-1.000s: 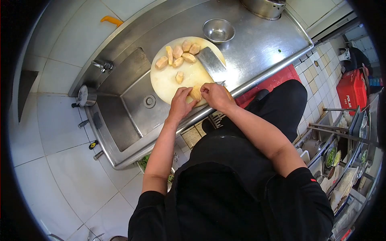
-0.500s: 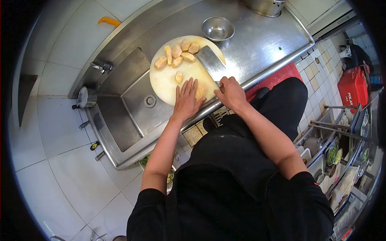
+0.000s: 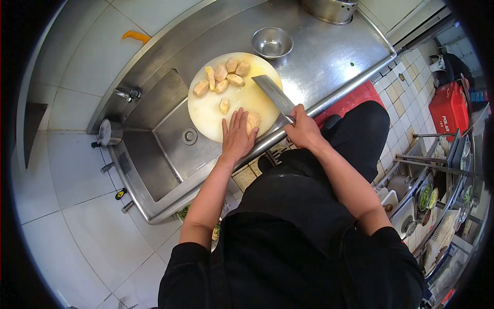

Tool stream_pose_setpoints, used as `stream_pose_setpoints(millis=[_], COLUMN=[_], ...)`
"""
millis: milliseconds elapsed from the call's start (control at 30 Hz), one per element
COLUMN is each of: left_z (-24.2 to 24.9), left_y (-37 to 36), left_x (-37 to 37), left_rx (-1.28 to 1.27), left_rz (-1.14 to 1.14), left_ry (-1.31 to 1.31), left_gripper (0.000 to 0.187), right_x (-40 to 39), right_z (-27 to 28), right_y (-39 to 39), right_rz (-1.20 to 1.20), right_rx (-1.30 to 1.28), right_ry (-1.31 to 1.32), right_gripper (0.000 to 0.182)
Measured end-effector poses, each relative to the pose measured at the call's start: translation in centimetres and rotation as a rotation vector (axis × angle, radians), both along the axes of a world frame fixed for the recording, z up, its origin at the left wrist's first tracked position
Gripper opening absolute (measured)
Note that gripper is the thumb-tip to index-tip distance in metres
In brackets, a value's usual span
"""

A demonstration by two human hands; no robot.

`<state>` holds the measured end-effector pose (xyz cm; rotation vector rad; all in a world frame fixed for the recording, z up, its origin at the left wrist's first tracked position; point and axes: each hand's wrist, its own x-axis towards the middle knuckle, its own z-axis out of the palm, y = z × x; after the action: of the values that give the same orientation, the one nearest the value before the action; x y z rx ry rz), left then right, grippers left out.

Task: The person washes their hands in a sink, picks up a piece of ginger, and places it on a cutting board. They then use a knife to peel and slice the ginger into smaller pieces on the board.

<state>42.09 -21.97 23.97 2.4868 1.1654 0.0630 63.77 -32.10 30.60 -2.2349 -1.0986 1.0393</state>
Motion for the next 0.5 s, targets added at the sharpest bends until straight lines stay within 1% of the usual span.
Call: stream_pose_setpoints(millis=[67,100,133,167,233,267,333,367,433,467,500], left_z=[0.7,1.0,1.0,0.6,-0.4,-0.8,-1.2,-1.2,-1.0,-0.7,-0.1], left_y=[0.0,0.1,0.1,0.0,-0.2,-0.4,-0.7,-0.7,-0.9,-1.1,-1.3], left_x=[0.5,0.7,0.8,0.8,0.8,0.8,1.0,1.1,1.1,1.0,1.0], left_rx=[-0.027,-0.021,-0.016,-0.025,-0.012,-0.022,-0.011,-0.013,-0.021,-0.019,0.087], left_rz=[0.02,0.014,0.01,0.019,0.027,0.038,0.064,0.076,0.082,0.092,0.116], left_ry=[-0.023,-0.013,-0.001,-0.004,-0.02,-0.021,-0.066,-0.07,-0.086,-0.09,-0.127], left_gripper=[0.069,0.068,0.068,0.068,0.066,0.066,0.066,0.066,0.066,0.066,0.063], right_x=[0.6,0.8,0.9,1.1,0.8,0.5,0.0,-0.2,-0.9,-1.2,-1.5], right_z=[1.2,0.5,0.0,-0.3,1.2,2.0,3.2,3.7,4.6,5.1,5.6], right_y=[-1.3,-1.8,-2.5,-3.4,-4.2,-4.5,-4.6,-4.3,-3.8,-3.3,-2.6], right_rz=[-0.017,-0.077,-0.071,-0.076,-0.05,-0.039,0.094,0.107,0.272,0.282,0.353], right_rx=[0.043,0.061,0.05,0.092,0.146,0.135,0.149,0.147,0.117,0.119,0.08], right_ry=[0.066,0.184,0.183,0.194,0.196,0.195,0.039,0.036,-0.15,-0.153,-0.205], right_gripper=[0.044,0.041,0.041,0.039,0.033,0.033,0.032,0.032,0.027,0.027,0.024])
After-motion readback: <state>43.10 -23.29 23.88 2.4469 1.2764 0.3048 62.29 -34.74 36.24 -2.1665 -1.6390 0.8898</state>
